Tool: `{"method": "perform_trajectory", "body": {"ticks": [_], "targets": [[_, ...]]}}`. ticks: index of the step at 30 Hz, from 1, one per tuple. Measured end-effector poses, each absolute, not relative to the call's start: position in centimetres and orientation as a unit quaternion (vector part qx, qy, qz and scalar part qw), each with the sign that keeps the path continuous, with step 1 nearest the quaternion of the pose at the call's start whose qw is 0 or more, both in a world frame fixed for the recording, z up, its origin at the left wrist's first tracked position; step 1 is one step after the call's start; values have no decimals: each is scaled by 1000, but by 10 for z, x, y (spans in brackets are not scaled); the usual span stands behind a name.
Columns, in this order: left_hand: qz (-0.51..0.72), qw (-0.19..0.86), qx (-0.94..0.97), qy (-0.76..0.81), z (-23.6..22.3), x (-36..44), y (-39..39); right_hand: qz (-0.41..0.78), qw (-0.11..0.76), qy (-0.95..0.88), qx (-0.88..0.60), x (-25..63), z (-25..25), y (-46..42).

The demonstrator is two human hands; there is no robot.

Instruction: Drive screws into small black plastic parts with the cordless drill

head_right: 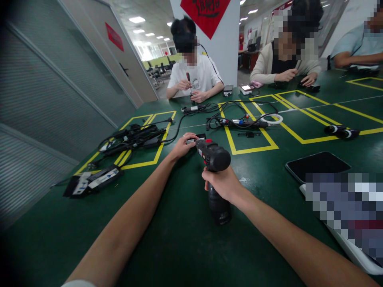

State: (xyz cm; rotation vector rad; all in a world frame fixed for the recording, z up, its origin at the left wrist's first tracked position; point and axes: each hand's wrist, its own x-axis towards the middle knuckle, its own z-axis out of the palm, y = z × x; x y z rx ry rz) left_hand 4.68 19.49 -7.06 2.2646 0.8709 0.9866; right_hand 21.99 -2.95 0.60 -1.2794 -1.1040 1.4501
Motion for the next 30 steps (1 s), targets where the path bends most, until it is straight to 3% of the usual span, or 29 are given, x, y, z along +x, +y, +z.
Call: {"method": "perform_trajectory", "body": {"ticks": [30], "targets": [[373, 273, 823, 331, -76, 47, 200, 587, 441, -454, -505, 222, 1, -29]]}}
